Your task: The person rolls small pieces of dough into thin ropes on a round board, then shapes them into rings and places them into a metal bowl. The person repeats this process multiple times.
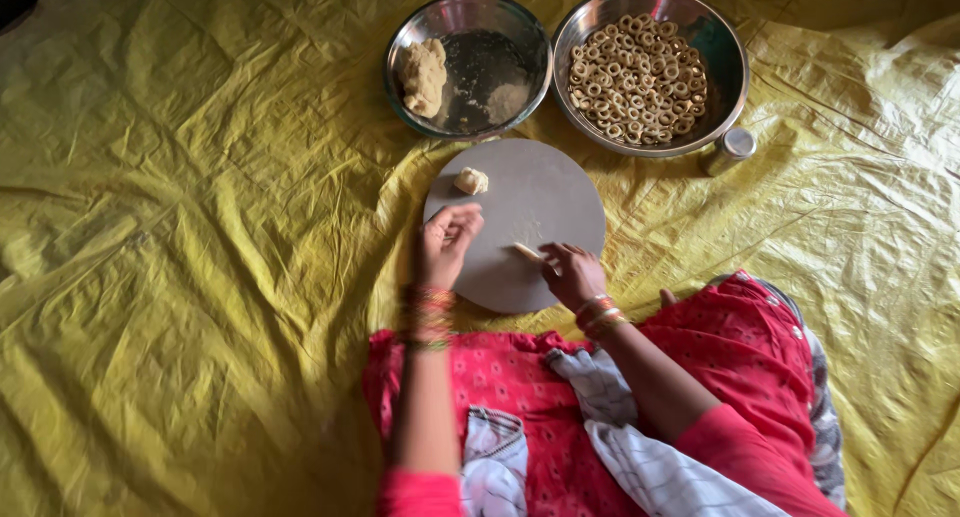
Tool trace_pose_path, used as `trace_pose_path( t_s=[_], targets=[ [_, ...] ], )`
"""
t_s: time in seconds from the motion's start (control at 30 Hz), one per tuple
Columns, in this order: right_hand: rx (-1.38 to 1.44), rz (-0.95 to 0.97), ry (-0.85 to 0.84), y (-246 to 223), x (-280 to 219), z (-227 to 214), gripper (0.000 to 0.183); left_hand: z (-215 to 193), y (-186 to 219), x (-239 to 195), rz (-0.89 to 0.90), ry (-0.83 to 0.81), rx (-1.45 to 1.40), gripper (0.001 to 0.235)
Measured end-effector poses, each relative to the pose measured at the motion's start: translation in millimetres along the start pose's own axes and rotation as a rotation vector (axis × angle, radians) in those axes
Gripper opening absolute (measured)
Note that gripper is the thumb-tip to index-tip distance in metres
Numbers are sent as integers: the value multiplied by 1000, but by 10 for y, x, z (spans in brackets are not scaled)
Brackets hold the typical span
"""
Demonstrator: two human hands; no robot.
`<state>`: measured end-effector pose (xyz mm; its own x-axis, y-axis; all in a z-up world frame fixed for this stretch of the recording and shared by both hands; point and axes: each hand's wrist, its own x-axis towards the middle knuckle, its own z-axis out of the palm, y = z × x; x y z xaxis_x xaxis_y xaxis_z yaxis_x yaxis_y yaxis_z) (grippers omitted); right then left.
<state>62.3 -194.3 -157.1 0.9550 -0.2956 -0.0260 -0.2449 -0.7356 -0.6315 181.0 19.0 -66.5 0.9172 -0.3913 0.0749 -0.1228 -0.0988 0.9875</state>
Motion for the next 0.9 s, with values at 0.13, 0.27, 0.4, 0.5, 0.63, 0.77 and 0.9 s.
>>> trace_pose_path(
  t_s=[0.13,0.27,0.4,0.5,0.63,0.77,0.9],
  targets=[
    [-41,8,40,98,14,-203,36,323,-848,5,30,508,83,19],
    [-79,22,140,217,241,-246,59,59,-1114,75,-120,602,436,20],
    [-186,-8,290,226,719,-114,85,-188,-1239,444,139,844,433,22],
    [-390,155,194,118,968,138,94,-154,-1361,612,65,725,370,23],
    [-532,164,180,-153,817,562,101,-131,-1421,644,-88,640,215,27],
    [-555,-54,93,-546,236,1004,108,-117,-1368,667,-116,625,63,30],
    [-470,-151,46,-555,206,947,112,-64,-1286,636,-66,598,84,31]
  ],
)
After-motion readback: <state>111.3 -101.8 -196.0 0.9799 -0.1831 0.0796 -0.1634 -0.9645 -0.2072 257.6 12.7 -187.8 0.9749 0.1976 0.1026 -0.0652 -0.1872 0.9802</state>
